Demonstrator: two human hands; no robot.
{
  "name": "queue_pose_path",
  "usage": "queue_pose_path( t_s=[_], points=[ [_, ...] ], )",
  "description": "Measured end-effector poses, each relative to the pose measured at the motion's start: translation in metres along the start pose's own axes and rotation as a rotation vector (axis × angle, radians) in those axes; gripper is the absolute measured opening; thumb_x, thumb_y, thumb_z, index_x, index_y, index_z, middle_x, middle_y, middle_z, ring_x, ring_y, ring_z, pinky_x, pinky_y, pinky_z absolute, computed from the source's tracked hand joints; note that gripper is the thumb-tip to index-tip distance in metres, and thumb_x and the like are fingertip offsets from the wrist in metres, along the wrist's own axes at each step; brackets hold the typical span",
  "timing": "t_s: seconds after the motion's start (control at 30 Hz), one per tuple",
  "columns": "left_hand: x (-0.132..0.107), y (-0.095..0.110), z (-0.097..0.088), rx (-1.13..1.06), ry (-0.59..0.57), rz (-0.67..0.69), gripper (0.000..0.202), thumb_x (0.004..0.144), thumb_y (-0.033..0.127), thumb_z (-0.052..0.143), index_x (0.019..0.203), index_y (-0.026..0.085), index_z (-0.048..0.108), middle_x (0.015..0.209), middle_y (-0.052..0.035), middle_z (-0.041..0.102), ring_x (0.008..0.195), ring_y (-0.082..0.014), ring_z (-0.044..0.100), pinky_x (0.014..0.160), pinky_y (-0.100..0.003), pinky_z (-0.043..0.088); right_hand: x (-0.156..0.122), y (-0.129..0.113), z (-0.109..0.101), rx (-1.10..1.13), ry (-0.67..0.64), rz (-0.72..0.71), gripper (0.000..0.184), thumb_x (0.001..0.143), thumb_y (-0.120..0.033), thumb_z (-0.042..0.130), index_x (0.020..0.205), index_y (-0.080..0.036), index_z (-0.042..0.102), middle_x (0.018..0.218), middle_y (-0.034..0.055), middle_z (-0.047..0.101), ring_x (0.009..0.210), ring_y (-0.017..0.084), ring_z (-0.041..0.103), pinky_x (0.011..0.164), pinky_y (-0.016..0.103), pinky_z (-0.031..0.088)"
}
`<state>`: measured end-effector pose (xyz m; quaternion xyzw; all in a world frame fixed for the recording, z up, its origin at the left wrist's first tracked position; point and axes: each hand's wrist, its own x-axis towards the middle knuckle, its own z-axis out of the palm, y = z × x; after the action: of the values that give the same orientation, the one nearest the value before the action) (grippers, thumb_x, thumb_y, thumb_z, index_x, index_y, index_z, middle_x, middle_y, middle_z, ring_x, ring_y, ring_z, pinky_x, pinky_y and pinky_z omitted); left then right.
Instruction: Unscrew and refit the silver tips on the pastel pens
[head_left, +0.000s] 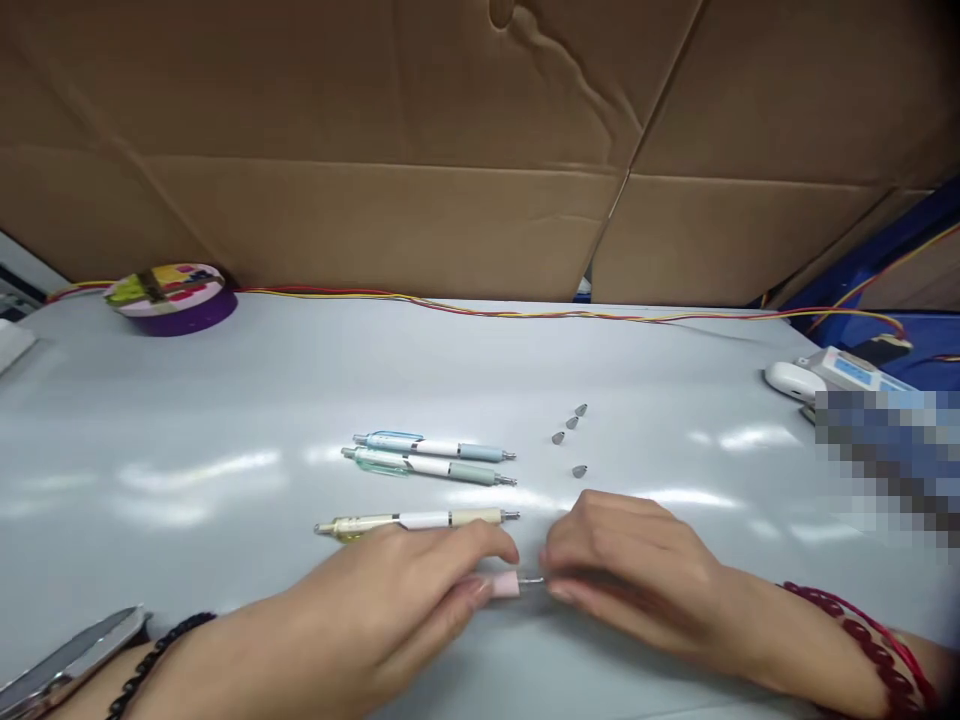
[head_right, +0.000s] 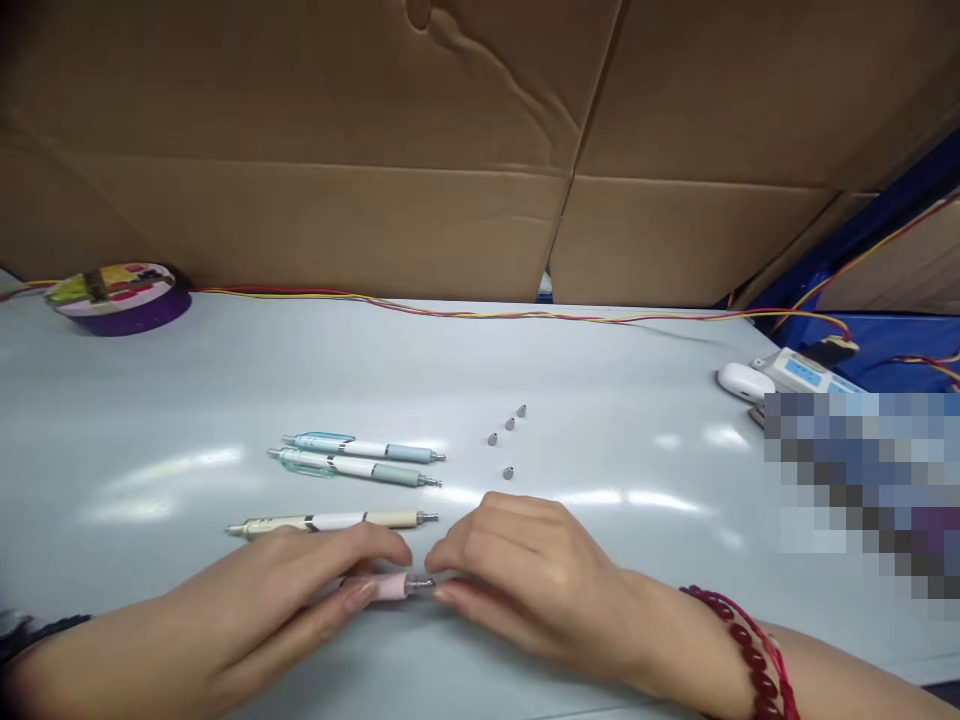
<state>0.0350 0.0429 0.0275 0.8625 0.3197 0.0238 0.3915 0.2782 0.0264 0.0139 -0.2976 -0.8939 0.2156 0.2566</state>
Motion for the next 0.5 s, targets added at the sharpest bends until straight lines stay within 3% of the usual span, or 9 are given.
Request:
queue_pose_path(
  t_s=[0.13,0.2,0.33,0.5],
  points=[
    [0.0,-0.016,0.004,0.636,0.183,0.28,0.026,0.096,0.015,0.03,0.112,0.02,0.049,0.078,-0.0043,0.062,0.061,-0.0197,0.054,0.054,-0.028,0.038,-0.002,0.004,-0.007,-0.093,0.102,-0.054,0.023,0.084,-0.009,0.055,0.103,-0.019,0.052,0.082,0.003,0.065,0.07,0.013,0.057,0.064,0.025,0.046],
    [0.001,-0.021,0.002,0.818,0.247,0.372,0.03,0.093,0.007,0.03,0.112,0.017,0.051,0.075,-0.0053,0.062,0.057,-0.0195,0.052,0.052,-0.029,0.037,-0.004,0.005,-0.012,-0.119,0.156,-0.061,0.03,0.081,-0.002,0.052,0.106,-0.02,0.051,0.081,0.003,0.065,0.069,0.014,0.059,0.063,0.025,0.047],
    [0.004,-0.021,-0.005,0.929,0.297,0.46,0.026,0.091,0.004,0.034,0.106,0.014,0.054,0.073,-0.0056,0.063,0.061,-0.0193,0.053,0.058,-0.032,0.04,-0.007,0.002,-0.025,-0.243,0.235,-0.098,0.047,0.077,-0.001,0.052,0.116,-0.024,0.044,0.082,0.0039,0.067,0.066,0.015,0.061,0.058,0.027,0.049],
    [0.004,-0.022,-0.014,0.952,0.354,0.46,0.03,0.092,0.004,0.033,0.111,0.017,0.053,0.085,-0.0071,0.064,0.075,-0.0214,0.058,0.068,-0.035,0.042,-0.004,-0.001,-0.036,-0.392,0.291,-0.151,0.043,0.08,-0.007,0.052,0.118,-0.025,0.045,0.079,0.0061,0.069,0.063,0.016,0.062,0.054,0.027,0.051]
  ],
)
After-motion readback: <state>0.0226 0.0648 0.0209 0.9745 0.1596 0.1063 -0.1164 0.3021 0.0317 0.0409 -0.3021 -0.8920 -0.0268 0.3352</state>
